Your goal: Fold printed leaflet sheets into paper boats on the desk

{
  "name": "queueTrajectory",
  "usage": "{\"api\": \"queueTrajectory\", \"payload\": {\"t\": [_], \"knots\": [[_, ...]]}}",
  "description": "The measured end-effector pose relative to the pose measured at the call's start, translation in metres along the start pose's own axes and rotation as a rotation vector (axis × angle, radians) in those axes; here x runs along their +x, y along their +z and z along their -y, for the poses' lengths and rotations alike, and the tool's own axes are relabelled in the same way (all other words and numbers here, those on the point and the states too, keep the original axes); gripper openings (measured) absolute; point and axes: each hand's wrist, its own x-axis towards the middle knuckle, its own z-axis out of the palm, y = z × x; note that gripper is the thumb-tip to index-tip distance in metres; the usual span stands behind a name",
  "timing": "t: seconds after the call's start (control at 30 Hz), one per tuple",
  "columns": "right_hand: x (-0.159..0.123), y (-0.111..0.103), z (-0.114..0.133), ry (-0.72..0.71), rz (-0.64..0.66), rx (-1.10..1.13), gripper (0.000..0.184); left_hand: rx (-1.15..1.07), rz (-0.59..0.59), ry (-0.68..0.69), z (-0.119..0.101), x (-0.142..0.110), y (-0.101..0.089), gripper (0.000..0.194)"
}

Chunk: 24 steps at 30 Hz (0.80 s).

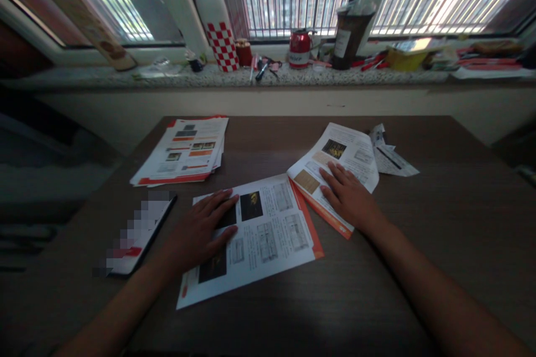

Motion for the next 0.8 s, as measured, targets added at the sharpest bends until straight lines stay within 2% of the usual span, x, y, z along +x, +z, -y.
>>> {"api": "queueTrajectory", "payload": {"t": [0.2, 0.37, 0.67, 0.8], "knots": [[0.0, 0.002, -0.012, 0.023, -0.002, -0.037, 0.061, 0.032, -0.005, -0.076, 0.002, -0.005, -0.007, 0.062], [-0.001, 0.004, -0.013, 0.02, -0.006, -0.036, 0.061, 0.032, -0.046, -0.138, 0.002, -0.004, -0.005, 0.058], [-0.005, -0.002, -0.002, -0.132, 0.038, 0.054, 0.058, 0.047, -0.128, -0.2, -0.001, 0.005, -0.005, 0.064], [-0.005, -0.004, 0.0, -0.147, 0.049, 0.077, 0.056, 0.009, -0.184, -0.22, -0.001, 0.01, -0.007, 0.064]]}}
